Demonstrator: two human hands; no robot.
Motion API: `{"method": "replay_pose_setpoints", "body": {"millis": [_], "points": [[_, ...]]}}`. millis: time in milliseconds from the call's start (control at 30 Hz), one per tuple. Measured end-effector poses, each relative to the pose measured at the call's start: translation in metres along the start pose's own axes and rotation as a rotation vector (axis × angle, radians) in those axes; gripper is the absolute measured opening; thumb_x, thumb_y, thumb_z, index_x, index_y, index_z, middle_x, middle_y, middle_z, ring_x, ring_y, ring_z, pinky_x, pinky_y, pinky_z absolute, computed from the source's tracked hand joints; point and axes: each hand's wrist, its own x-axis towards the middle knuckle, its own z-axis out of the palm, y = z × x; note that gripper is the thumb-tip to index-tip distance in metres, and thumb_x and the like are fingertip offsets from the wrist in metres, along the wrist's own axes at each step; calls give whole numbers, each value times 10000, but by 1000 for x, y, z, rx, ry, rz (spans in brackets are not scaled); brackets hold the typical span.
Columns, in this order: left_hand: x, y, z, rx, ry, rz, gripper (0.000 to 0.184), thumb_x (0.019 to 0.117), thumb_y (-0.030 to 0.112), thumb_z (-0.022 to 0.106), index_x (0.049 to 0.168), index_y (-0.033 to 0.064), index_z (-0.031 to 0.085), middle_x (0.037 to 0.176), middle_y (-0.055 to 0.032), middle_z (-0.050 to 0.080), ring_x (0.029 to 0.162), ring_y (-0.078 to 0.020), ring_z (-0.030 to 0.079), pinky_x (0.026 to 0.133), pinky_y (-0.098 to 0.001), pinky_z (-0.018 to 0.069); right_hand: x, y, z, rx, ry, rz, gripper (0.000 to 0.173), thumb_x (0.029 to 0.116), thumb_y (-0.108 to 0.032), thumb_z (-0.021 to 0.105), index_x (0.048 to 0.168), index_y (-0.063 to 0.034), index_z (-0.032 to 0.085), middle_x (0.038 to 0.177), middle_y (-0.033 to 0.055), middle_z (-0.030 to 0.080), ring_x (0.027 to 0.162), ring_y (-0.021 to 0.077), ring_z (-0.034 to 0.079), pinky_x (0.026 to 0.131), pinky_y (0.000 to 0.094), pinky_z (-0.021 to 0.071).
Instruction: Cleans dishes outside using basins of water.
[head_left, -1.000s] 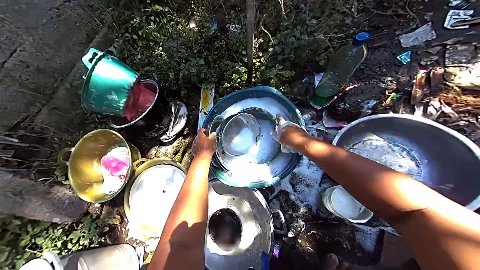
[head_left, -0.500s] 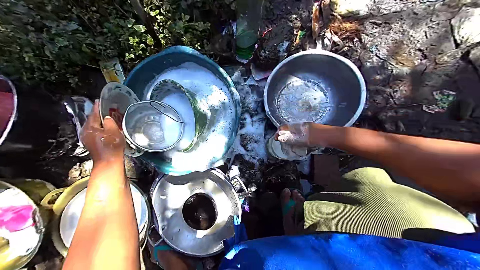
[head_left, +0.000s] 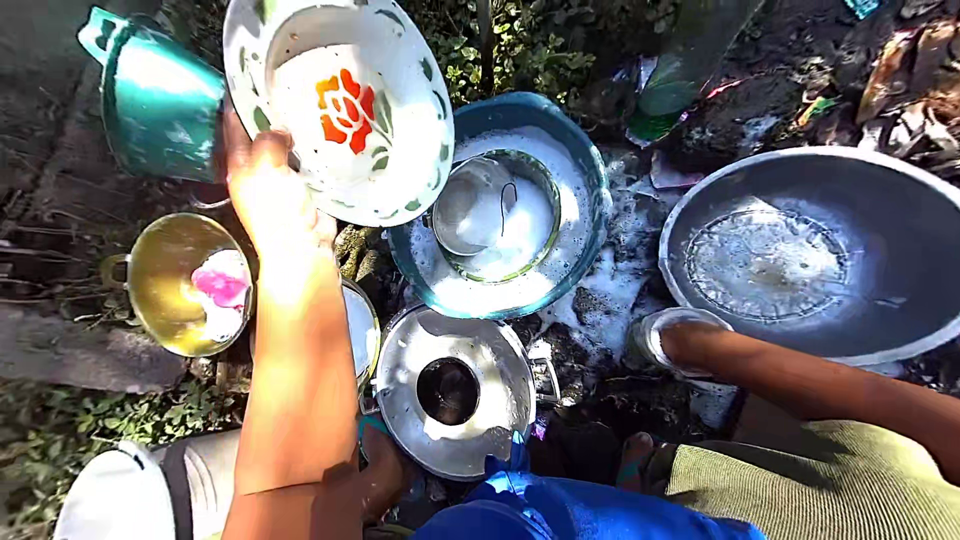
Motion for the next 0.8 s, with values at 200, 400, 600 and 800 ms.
{"method": "replay_pose_setpoints", "body": {"millis": [200, 400, 600, 800], "points": [[-74, -32, 13, -177, -11, -333, 476, 1106, 195, 377, 1576, 145, 330, 1449, -57, 542, 1285, -146, 571, 1070, -372, 503, -52, 3, -17, 105, 175, -83, 366, 981, -189, 653, 1259, 48, 654, 1285, 305, 633, 1246, 513, 569, 1020, 722, 418], [-109, -57, 24, -406, -147, -523, 475, 1124, 407, 292, 1516, 176, 430, 1413, -48, 590, 1294, -185, 574, 1071, -441, 503, -124, 34, -60, 1172, 610, -297, 222, 964, -177, 568, 1120, -67, 683, 922, 4, 694, 808, 59, 655, 756, 256, 570], [-140, -55, 70, -550, -237, -589, 501, 1118, 415, 264, 1582, 240, 337, 1518, -33, 495, 1378, -183, 486, 1128, -457, 432, -138, -79, -196, 1345, 926, -838, 447, 1084, -304, 356, 1484, -147, 482, 1148, 49, 679, 937, 118, 673, 806, 328, 592], [-118, -42, 75, -286, -46, -444, 401, 1131, 286, 295, 1396, 74, 509, 1238, -96, 635, 1115, -163, 626, 954, -388, 538, -75, -173, -190, 448, 1274, -896, 338, 1033, -149, 491, 1279, -10, 675, 1283, 174, 678, 1248, 305, 610, 1080, 482, 464]]}}
